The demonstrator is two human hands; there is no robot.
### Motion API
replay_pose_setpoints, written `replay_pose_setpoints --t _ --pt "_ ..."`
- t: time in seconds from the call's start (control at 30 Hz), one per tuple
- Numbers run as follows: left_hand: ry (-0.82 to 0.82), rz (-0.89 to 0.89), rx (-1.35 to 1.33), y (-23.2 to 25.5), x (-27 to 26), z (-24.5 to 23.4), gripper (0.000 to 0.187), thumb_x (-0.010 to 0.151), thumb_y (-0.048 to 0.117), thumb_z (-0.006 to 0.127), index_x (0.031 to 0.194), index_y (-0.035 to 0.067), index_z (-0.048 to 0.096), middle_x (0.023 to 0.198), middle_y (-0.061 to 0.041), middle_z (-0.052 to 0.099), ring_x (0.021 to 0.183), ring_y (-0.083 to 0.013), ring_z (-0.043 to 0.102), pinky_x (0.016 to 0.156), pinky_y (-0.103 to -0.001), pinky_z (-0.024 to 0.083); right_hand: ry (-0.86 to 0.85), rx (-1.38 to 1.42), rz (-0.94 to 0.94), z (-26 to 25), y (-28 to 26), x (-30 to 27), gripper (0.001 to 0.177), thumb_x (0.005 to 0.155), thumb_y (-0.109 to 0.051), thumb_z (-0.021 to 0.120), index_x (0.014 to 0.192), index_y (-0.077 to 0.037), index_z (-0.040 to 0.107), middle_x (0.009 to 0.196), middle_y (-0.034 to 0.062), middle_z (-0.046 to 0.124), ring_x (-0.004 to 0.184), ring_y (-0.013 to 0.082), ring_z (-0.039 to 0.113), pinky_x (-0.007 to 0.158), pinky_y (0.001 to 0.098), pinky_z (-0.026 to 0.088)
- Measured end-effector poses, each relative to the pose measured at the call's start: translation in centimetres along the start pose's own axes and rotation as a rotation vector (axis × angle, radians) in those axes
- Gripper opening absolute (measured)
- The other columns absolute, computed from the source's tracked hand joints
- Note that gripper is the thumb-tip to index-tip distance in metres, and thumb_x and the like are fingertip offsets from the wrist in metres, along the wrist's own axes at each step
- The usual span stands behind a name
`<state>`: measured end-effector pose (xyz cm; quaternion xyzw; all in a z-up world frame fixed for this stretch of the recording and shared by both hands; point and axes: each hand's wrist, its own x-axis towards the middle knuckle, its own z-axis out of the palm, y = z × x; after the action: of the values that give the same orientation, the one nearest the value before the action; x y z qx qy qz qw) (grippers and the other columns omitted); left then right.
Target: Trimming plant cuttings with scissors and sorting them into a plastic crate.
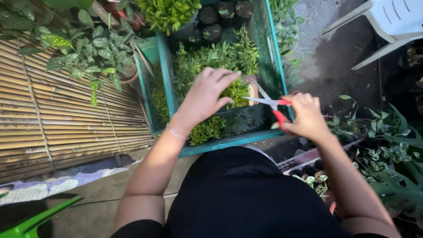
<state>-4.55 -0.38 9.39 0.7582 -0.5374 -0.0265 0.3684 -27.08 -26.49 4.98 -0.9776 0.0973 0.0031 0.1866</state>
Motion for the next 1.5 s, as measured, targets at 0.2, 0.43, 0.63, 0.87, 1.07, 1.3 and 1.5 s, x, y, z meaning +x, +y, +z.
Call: replay_pose_setpoints --t 0.2,0.43,0.63,0.87,1.07,1.3,1.5 --pt "-0.134 0.033 0.038 0.9 1.6 1.5 0.032 0.084 0.012 0.074 0.115 0.010 0.073 0.105 -0.007 0.062 0.105 -0.0286 0.057 0.090 -0.041 0.048 0.118 -0.055 -0.021 4.4 0.6 -0.2 0.078 0.056 -0.035 0.087 0.127 -0.012 0.063 0.113 0.0127 0.063 0.112 0.0332 0.055 0.097 0.0463 0.036" --pt "-0.152 0.094 0.094 -0.2 1.9 3.6 0.014 0.085 0.011 0.065 0.095 0.010 0.075 0.093 -0.007 0.060 0.098 -0.0281 0.057 0.087 -0.041 0.049 0.202 0.065 -0.094 5.5 -1.4 2.5 0.073 0.061 -0.032 0.086 0.126 -0.011 0.063 0.112 0.0100 0.062 0.110 0.0317 0.056 0.099 0.0458 0.034" --pt "-0.163 0.099 0.133 0.2 2.2 4.2 0.009 0.082 0.007 0.062 0.086 0.007 0.070 0.094 -0.009 0.060 0.098 -0.0292 0.058 0.086 -0.041 0.050 0.214 0.100 -0.181 5.7 -1.7 4.1 0.068 0.061 -0.029 0.086 0.123 -0.011 0.064 0.106 0.0076 0.060 0.103 0.0280 0.056 0.094 0.0434 0.035" --pt "-0.180 0.101 0.136 0.4 2.3 4.4 0.006 0.083 0.008 0.062 0.085 0.006 0.068 0.096 -0.010 0.060 0.097 -0.0297 0.059 0.084 -0.041 0.051 0.284 0.135 -0.252 5.6 -1.5 4.4 0.068 0.060 -0.036 0.091 0.118 -0.011 0.067 0.105 0.0062 0.064 0.098 0.0259 0.058 0.090 0.0412 0.035" --pt "-0.154 0.181 0.194 0.3 2.5 4.7 0.006 0.081 0.009 0.062 0.083 0.008 0.068 0.094 -0.008 0.061 0.099 -0.0290 0.059 0.088 -0.041 0.050 0.296 0.129 -0.249 5.7 -1.7 4.2 0.062 0.059 -0.036 0.092 0.111 -0.011 0.070 0.093 0.0028 0.065 0.089 0.0230 0.059 0.086 0.0398 0.035" --pt "-0.107 0.254 0.321 -0.1 2.7 4.2 0.005 0.082 0.010 0.064 0.084 0.011 0.068 0.092 -0.008 0.059 0.098 -0.0273 0.057 0.088 -0.040 0.047 0.288 0.079 -0.222 6.0 -1.2 3.6 0.054 0.059 -0.026 0.087 0.109 -0.011 0.072 0.084 0.0018 0.063 0.082 0.0219 0.059 0.084 0.0381 0.037" --pt "-0.107 0.249 0.213 -1.3 3.5 2.9 0.003 0.085 0.011 0.066 0.086 0.010 0.069 0.091 -0.008 0.062 0.096 -0.0286 0.060 0.085 -0.042 0.050 0.293 0.015 -0.239 3.9 -1.8 2.9 0.037 0.069 -0.024 0.086 0.104 -0.016 0.074 0.079 -0.0008 0.066 0.077 0.0199 0.062 0.082 0.0369 0.039"
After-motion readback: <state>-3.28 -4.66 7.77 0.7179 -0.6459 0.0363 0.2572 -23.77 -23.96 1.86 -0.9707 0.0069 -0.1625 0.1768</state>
